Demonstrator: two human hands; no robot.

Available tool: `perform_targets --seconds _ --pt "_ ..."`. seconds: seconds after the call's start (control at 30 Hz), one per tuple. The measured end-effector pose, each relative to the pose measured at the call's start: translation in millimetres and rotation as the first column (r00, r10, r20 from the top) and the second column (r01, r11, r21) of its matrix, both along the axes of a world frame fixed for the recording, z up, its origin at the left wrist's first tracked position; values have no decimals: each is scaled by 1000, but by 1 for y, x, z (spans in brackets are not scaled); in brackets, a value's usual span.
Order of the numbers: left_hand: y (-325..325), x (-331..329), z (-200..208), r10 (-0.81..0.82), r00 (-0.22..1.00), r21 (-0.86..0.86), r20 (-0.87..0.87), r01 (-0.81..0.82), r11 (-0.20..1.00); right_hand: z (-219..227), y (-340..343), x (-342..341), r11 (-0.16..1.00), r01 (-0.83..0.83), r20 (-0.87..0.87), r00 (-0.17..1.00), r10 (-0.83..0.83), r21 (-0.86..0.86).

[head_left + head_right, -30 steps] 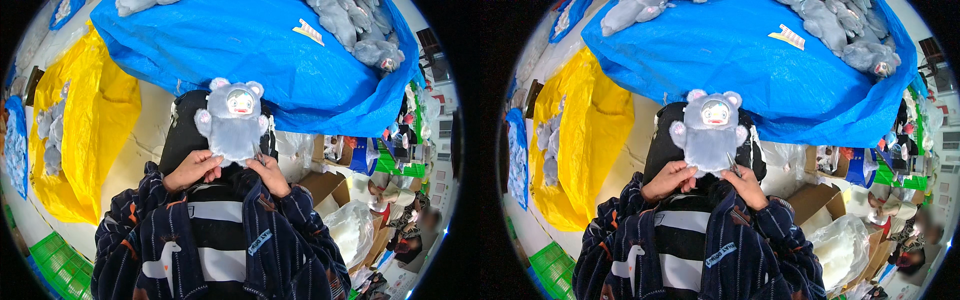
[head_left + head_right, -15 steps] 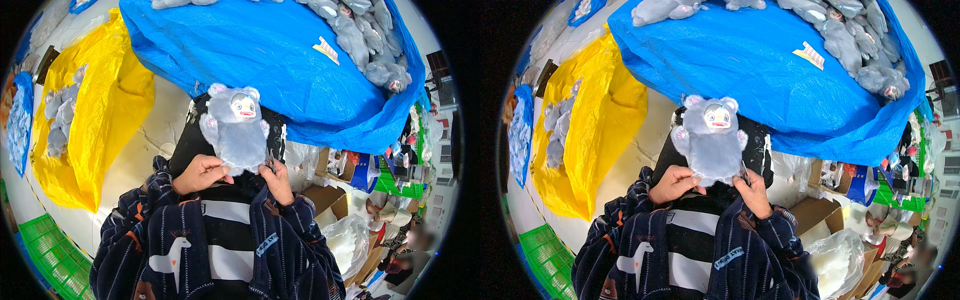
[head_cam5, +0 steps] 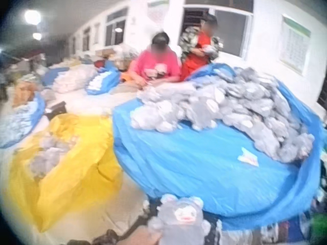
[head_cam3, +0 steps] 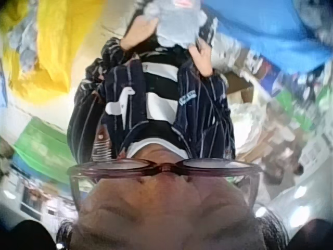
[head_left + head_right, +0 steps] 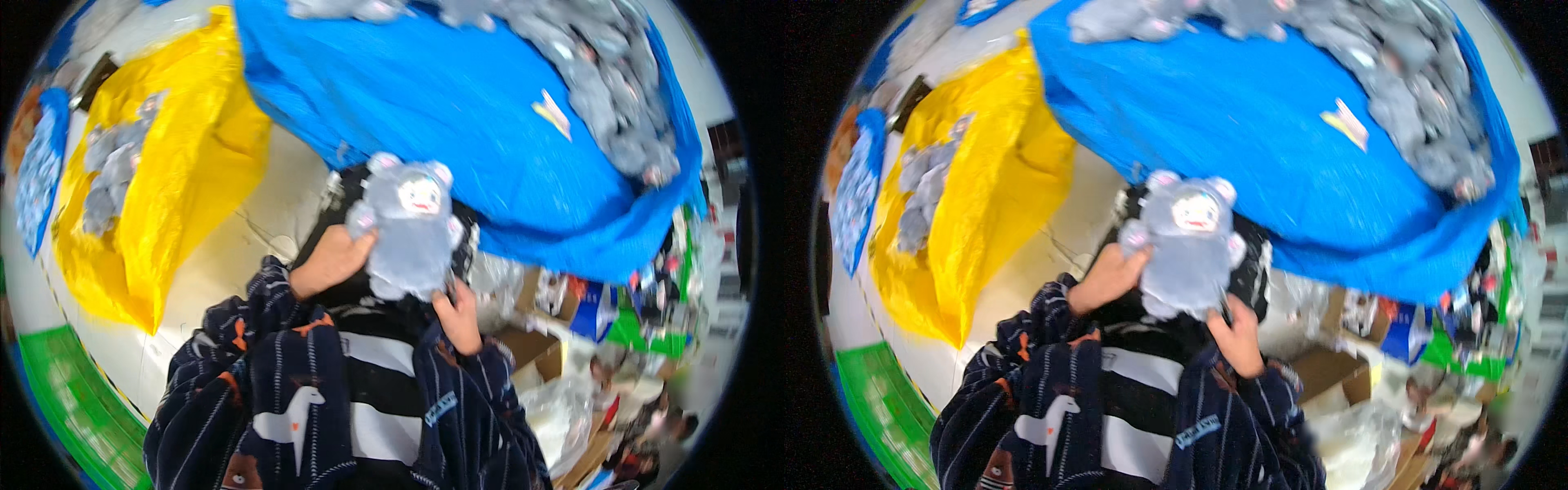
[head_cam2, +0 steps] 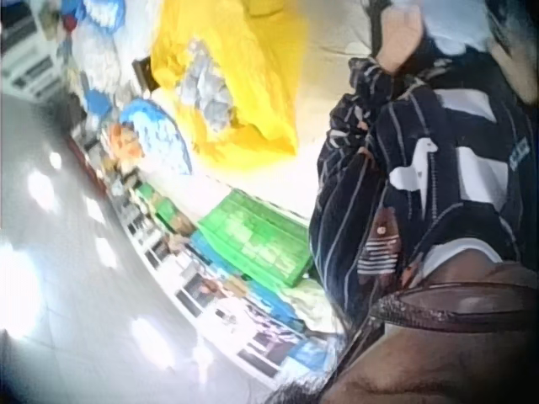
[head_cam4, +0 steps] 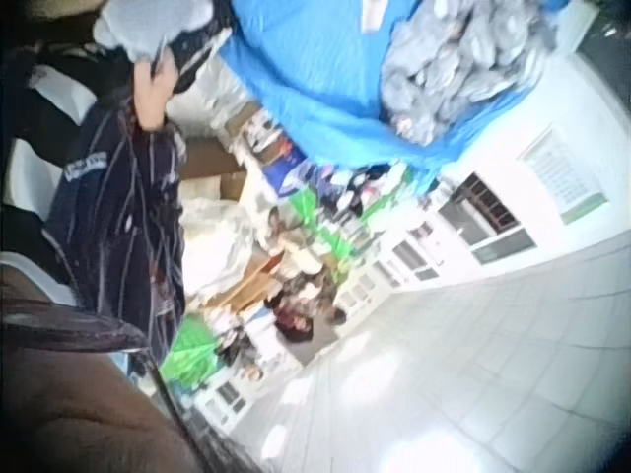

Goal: The person sits on the floor and uses scissors to trim loose threads and fuzz from small gray stuffed bear toys. They handle each toy one at a time, turning it over to trim different sides, then place the finished toy on a blue tarp.

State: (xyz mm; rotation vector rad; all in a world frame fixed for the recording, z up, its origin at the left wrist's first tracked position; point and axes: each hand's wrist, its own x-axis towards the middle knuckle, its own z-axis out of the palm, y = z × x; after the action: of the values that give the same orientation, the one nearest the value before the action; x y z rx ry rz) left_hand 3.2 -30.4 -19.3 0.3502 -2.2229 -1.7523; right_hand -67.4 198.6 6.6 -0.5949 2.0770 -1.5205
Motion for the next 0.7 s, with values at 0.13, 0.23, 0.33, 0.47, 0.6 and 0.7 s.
perform_targets --seconds 0.13,0.23,0.33,0.47,0.6,0.7 --pt "-6 1 1 -31 971 409 237 -71 910 10 1 7 1000 29 -44 999 -29 7" --pt "6 9 -20 -123 981 902 151 -86 423 -8 3 7 997 79 -92 993 -79 -8" --pt "5 10 1 -266 959 925 98 11 381 -6 1 2 989 146 40 989 -145 -11" --pt "23 15 5 -428 902 754 57 243 611 -21 10 -13 1000 1 -154 988 -4 -16" --pt "38 1 -13 -285 943 930 -172 250 268 -31 4 -17 993 67 -240 967 -89 -100" --pt "46 -3 -12 -218 955 923 -202 260 284 -26 -7 -9 975 211 -106 970 -218 -69"
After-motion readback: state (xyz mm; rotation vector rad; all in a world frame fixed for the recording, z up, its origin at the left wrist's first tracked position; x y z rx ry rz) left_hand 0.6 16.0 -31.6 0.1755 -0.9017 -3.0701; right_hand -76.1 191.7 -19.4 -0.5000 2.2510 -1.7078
